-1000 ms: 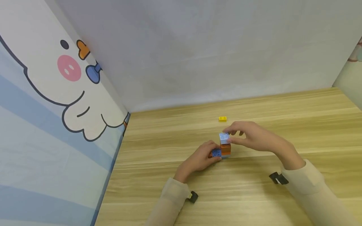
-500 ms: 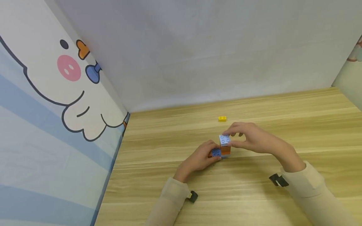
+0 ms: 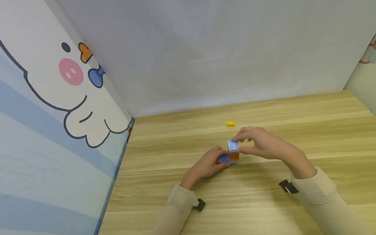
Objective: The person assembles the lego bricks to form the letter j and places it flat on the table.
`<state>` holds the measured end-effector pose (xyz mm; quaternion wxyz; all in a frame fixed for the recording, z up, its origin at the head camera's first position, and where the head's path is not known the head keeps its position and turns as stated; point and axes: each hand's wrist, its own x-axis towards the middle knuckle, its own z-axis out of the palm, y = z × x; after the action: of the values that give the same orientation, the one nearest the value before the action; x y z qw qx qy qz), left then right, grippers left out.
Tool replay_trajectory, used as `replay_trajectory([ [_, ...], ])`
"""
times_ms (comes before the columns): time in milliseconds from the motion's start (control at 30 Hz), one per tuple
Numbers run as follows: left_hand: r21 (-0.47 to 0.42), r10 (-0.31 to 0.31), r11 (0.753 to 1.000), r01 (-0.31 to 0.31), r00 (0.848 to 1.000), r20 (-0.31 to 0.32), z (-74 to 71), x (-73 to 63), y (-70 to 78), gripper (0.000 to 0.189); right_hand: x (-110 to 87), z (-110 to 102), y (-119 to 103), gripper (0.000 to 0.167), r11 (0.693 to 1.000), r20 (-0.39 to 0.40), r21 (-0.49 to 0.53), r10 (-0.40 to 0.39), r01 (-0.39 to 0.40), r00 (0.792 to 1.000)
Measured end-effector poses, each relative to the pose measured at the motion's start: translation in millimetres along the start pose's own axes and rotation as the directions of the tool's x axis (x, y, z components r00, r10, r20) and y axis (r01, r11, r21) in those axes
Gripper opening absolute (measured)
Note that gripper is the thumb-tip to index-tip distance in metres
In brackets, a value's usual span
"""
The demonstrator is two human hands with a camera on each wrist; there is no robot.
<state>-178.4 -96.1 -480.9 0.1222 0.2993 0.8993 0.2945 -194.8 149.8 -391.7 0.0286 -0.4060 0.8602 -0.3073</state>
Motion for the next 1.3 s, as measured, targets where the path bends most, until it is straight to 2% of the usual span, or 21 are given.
replay_trajectory([
  [267, -0.01, 0.001, 1.0, -0.001, 1.0, -0.001, 1.0, 1.1, -0.2, 0.038, 2.0, -1.9, -5.7, 0.025, 0.996, 0.039, -0.087, 0.027, -0.023, 0.999],
  [533, -0.007, 0.009, 1.0, -0.009, 1.0, -0.018, -2.3, -0.7, 0.2, 0.038, 3.5, -2.4, -12.1, 0.025, 0.982, 0.018, -0.189, 0.018, -0.015, 1.0],
  [933, -0.009, 0.008, 1.0, -0.008, 1.0, -0.01, 3.0, -0.1, 0.1, 0.039, -4.7, 8.8, -10.3, 0.03, 0.99, -0.026, -0.122, 0.073, -0.076, 0.997],
  [1167, -0.032, 0.02, 0.999, -0.02, 1.0, -0.016, 2.1, 3.2, 0.0, 0.041, -9.8, 12.2, -5.1, 0.029, 0.994, -0.064, -0.088, 0.064, -0.069, 0.996],
  [1300, -0.046, 0.006, 0.999, -0.007, 1.0, -0.025, 1.0, 2.3, -1.4, 0.041, -8.7, 15.6, -3.6, 0.031, 0.994, -0.072, -0.088, 0.052, -0.058, 0.996],
])
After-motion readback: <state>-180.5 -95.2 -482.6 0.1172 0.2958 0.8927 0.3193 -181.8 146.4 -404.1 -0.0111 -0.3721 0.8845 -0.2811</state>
